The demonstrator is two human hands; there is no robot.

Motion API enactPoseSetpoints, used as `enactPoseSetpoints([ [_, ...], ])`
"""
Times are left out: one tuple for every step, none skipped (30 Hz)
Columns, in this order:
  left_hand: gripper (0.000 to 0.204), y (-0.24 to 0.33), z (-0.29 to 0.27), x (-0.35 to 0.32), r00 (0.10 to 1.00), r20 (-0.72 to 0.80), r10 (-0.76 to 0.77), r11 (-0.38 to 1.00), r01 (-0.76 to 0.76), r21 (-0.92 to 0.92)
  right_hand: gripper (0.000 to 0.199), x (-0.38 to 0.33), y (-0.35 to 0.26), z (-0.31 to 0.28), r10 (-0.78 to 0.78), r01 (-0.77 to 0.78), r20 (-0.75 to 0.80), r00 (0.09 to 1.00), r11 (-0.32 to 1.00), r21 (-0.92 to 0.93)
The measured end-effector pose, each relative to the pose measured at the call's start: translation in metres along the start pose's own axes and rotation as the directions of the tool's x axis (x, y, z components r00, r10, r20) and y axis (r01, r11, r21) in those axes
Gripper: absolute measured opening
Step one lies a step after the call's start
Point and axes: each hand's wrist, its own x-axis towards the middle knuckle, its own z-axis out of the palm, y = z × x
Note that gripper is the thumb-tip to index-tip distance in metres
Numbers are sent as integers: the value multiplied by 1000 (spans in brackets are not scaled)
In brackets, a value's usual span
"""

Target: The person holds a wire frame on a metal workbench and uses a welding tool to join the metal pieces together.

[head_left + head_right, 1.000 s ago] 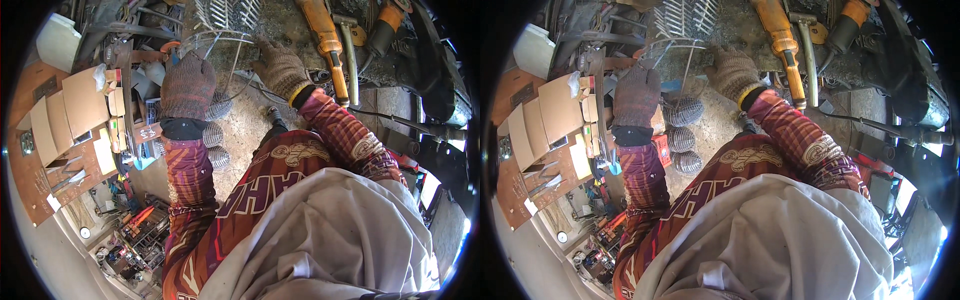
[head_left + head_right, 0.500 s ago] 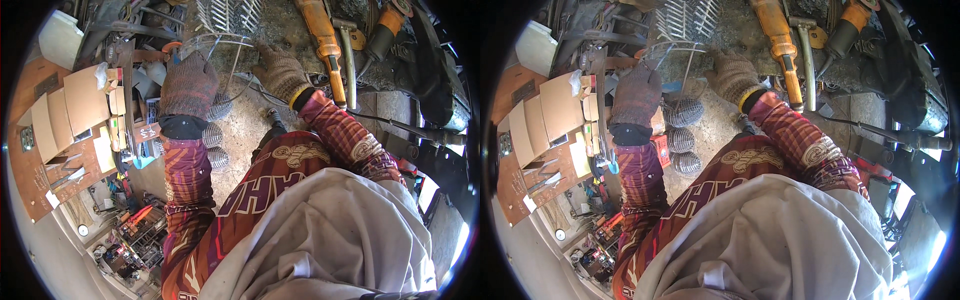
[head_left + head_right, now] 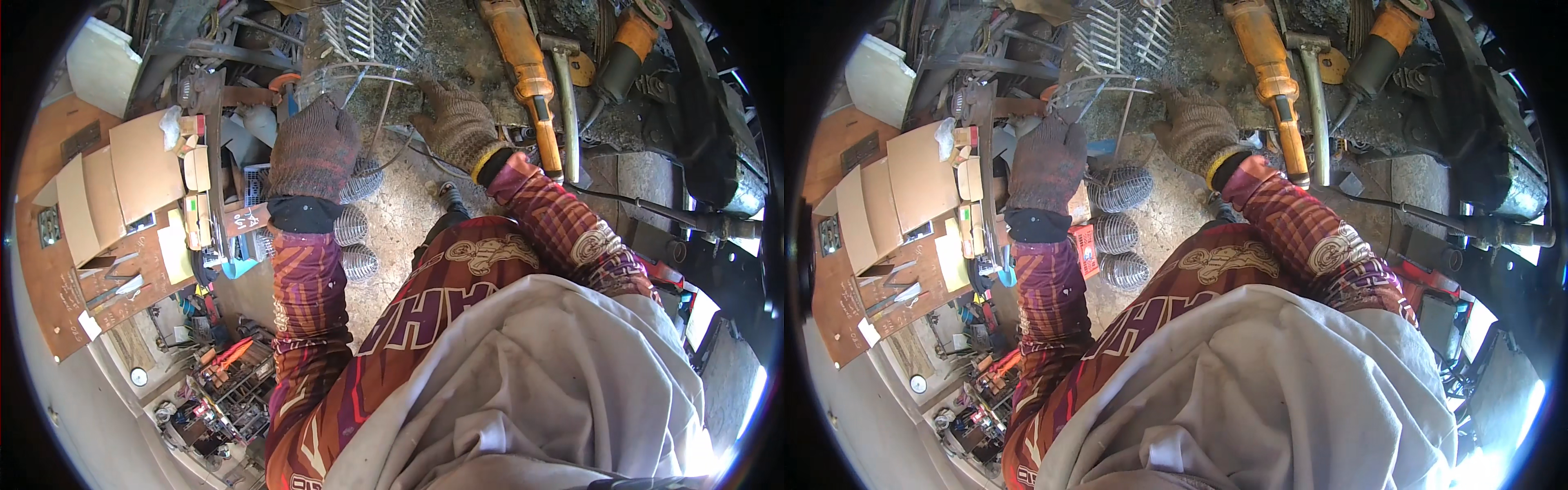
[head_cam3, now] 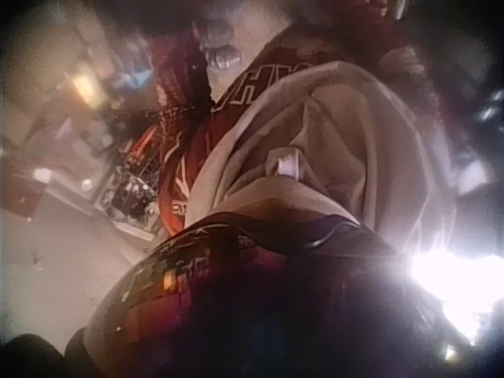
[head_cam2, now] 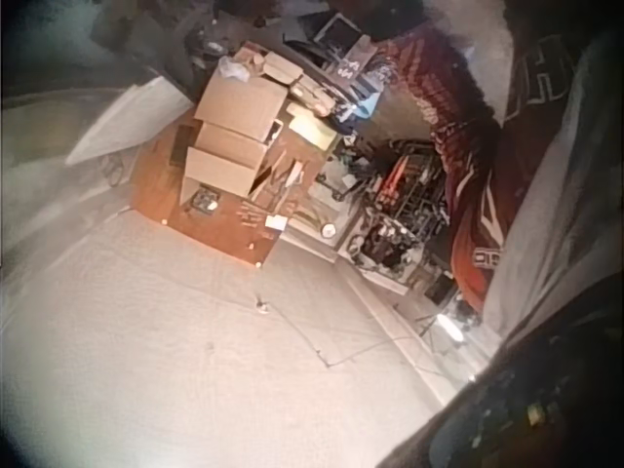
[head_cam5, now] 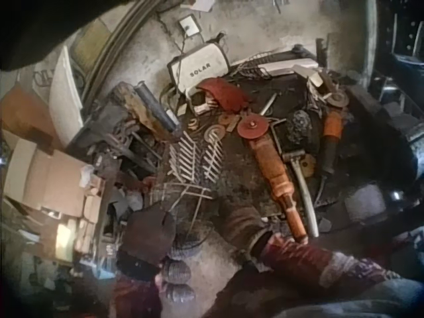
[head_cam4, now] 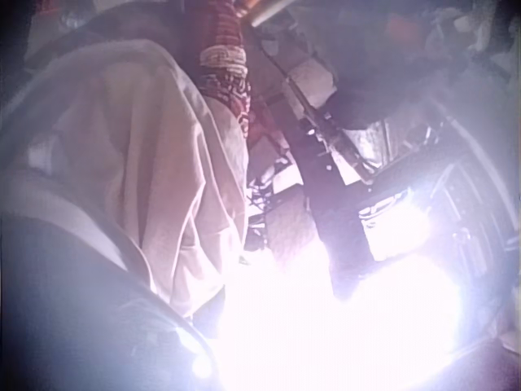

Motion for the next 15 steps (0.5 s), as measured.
enactPoseSetpoints([
  [24,5,-5,2,1000,9,-28,999,28,-33,71,0,-1,-2,9,-9,20,1000,1000,1],
  [23,8,-7,2,998,19,-56,996,57,-66,70,0,-2,-5,18,-18,40,999,1000,1],
  [23,10,-6,0,998,7,-66,995,66,-72,70,0,-3,-7,27,-27,61,998,1000,2],
  [22,12,-6,-1,997,-6,-76,994,75,-78,69,-1,-2,-6,0,0,14,1000,1000,6],
  [22,13,-6,-2,996,-20,-85,993,83,-83,68,-3,-1,-3,-26,26,-33,999,1000,9],
  [22,12,-5,-1,997,-26,-69,994,67,-88,66,-3,0,-2,-52,52,-80,995,999,10],
  [23,11,-3,-3,998,-30,-58,994,55,-92,67,-3,-1,-3,-40,41,-54,998,999,5],
  [27,9,-1,-4,998,-35,-44,994,41,-97,68,-2,-3,-6,-28,28,-29,999,1000,0],
  [23,8,2,-3,998,-41,-48,996,45,-79,69,-2,-4,-7,-15,15,-6,1000,1000,-5],
  [20,7,4,-2,997,-46,-54,997,51,-61,71,-2,-5,-7,-18,18,-18,1000,1000,-25],
  [20,6,6,-2,997,-52,-58,997,56,-43,73,-3,-5,-8,-20,19,-32,999,999,-45],
  [20,5,8,-2,997,-68,-43,998,40,-50,74,-3,-6,-9,-21,18,-48,999,998,-65],
  [20,2,10,-5,996,-80,-35,998,31,-57,73,-7,-11,-12,31,-34,-83,996,999,-38],
  [20,1,13,-5,995,-94,-22,998,16,-67,71,-12,-19,-21,88,-90,-120,989,996,-11],
  [20,0,13,-4,996,-85,-4,999,0,-43,70,-19,-24,-28,146,-145,-158,977,989,18],
])
